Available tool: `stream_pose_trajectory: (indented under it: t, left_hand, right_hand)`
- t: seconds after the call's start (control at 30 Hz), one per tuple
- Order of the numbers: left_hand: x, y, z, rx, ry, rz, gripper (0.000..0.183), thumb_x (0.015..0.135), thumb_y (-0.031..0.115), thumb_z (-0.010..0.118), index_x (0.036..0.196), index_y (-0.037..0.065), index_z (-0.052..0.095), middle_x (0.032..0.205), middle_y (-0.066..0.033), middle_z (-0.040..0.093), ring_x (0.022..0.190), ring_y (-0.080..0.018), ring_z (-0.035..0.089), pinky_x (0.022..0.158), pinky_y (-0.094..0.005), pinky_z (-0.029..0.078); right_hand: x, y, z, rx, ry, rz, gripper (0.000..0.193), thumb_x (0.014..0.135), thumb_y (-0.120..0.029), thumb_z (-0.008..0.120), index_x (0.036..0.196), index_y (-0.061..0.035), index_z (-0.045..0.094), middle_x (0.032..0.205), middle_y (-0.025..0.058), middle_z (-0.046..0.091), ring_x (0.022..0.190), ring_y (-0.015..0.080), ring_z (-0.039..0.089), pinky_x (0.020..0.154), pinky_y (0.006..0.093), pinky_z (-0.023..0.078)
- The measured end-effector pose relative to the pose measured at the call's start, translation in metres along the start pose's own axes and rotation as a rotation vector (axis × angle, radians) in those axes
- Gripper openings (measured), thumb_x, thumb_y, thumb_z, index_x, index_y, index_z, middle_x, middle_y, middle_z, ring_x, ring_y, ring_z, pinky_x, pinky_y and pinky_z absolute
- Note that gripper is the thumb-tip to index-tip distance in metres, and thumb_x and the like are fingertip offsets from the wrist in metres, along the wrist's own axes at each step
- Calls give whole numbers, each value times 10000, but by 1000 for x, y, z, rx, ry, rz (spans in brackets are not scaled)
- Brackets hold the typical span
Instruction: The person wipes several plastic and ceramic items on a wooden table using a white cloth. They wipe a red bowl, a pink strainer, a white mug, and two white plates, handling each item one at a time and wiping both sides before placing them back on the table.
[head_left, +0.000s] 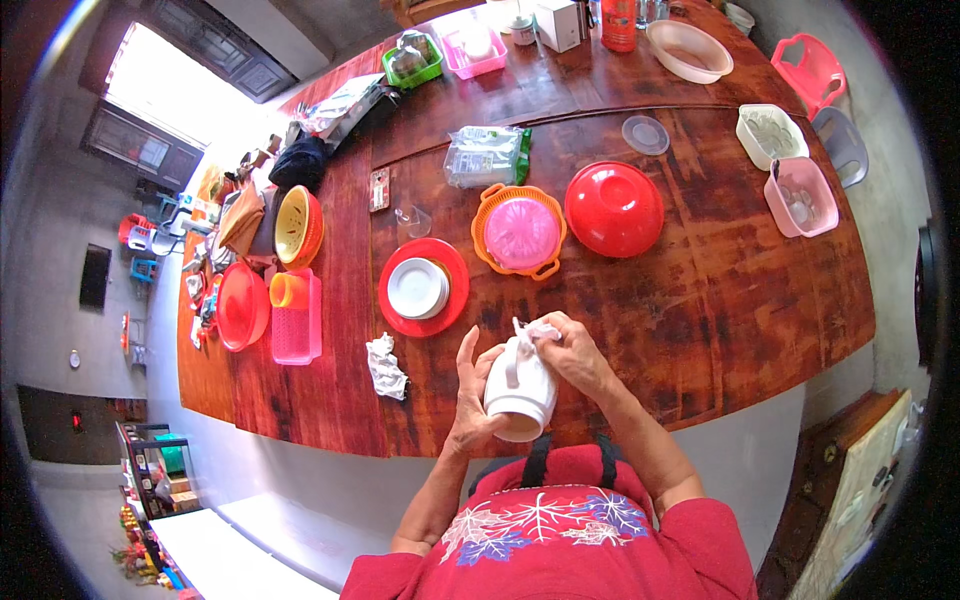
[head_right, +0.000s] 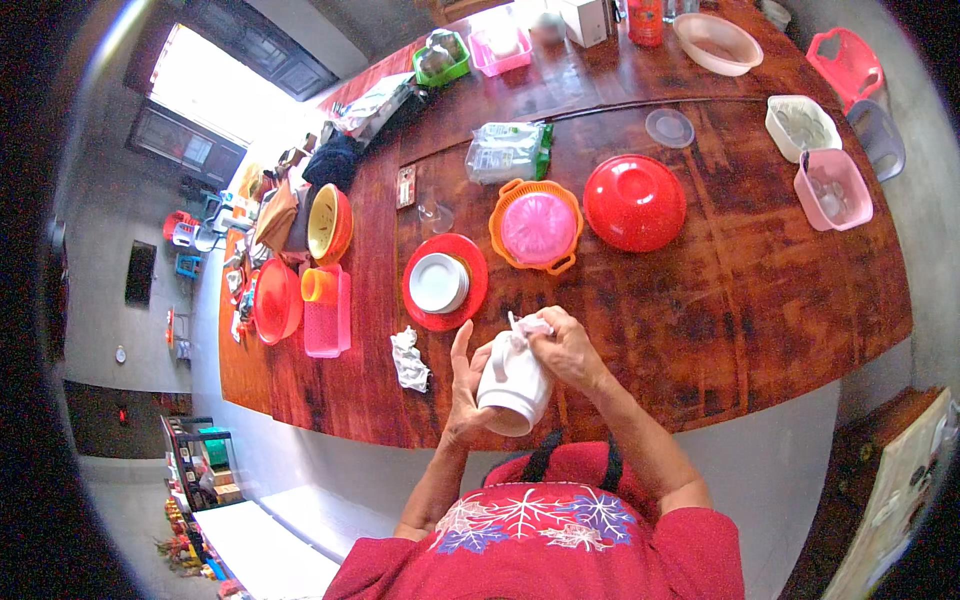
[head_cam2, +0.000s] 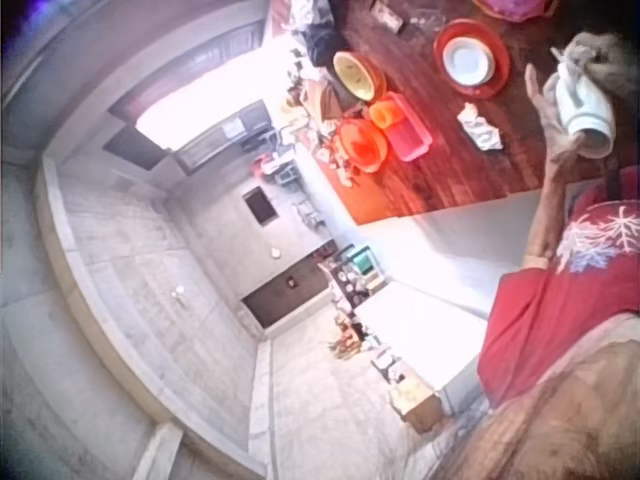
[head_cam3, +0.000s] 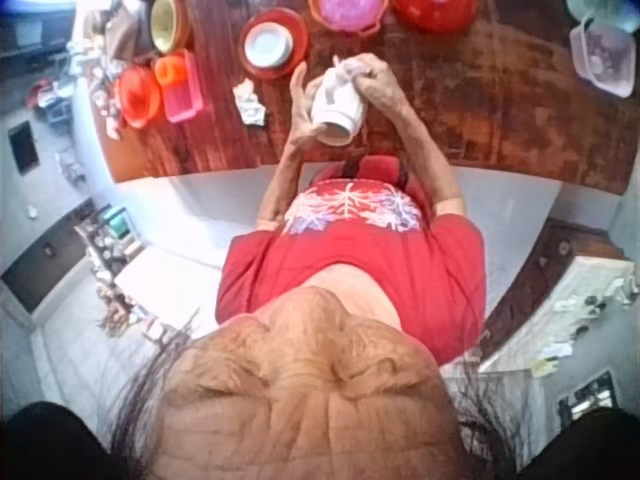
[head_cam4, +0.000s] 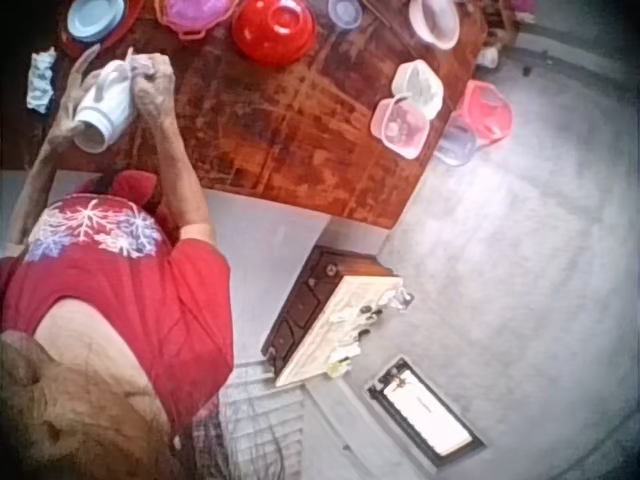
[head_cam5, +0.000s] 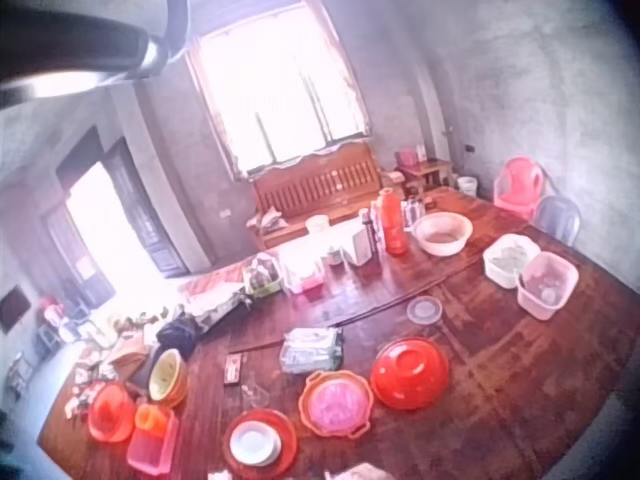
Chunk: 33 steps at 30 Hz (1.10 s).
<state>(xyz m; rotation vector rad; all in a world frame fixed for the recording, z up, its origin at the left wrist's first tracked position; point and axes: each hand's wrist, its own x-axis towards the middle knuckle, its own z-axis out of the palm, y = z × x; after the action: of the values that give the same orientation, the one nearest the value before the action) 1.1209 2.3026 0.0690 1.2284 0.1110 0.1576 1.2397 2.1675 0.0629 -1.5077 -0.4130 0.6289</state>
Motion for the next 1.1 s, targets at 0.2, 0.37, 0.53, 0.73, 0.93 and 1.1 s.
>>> stream_pose_trajectory:
  t: [0.2, 0.37, 0.53, 0.73, 0.93, 1.1]
  left_hand:
    - [4, -9, -7, 81, 112, -21, 1259, 559, 357, 839, 1430, 142, -43, 1294, -197, 389, 1173, -285, 459, 978, -406, 396]
    - [7, -24, -21, 505, 187, 46, 1242, 555, 224, 850, 1429, 134, -29, 1220, -155, 438, 1095, -262, 506, 918, -386, 448]
    - [5, -24, -7, 430, 156, 16, 1215, 552, 123, 833, 1422, 125, -15, 1224, -153, 413, 1103, -257, 488, 937, -371, 418]
    - [-1, -14, -3, 475, -8, 81, 1306, 491, 212, 863, 1424, 137, -48, 1325, -196, 378, 1210, -302, 427, 994, -409, 370]
    - [1, -10, 0, -5, 52, -56, 1305, 524, 286, 854, 1427, 160, -80, 1287, -195, 424, 1203, -293, 443, 995, -403, 381]
    - [1, -18, -11, -123, 147, -40, 1198, 599, 375, 824, 1420, 130, -12, 1276, -225, 445, 1153, -308, 497, 953, -421, 435]
  right_hand:
    - [-19, 9, 16, -278, 127, -285, 180, 746, 0, 544, 925, -9, 532, 959, 130, 537, 902, 257, 530, 788, 330, 430]
    - [-46, -7, 29, -250, -71, -482, 317, 661, 31, 602, 962, -65, 582, 1042, 120, 524, 1000, 293, 480, 880, 376, 386]
    - [-17, -10, 29, -505, 111, -655, 298, 651, -30, 615, 945, -50, 572, 1045, 143, 498, 1012, 319, 462, 876, 402, 382]
    - [23, -4, 6, -85, -168, -77, 173, 819, -119, 495, 909, -1, 584, 872, 70, 575, 849, 176, 555, 738, 312, 448]
    - [23, 22, -1, 294, -246, 40, 220, 879, -100, 439, 982, 14, 596, 910, 26, 601, 865, 125, 551, 767, 261, 452]
    - [-7, 37, 9, -144, 43, -377, 247, 765, -35, 507, 1006, -10, 558, 1053, 133, 539, 984, 267, 511, 869, 357, 403]
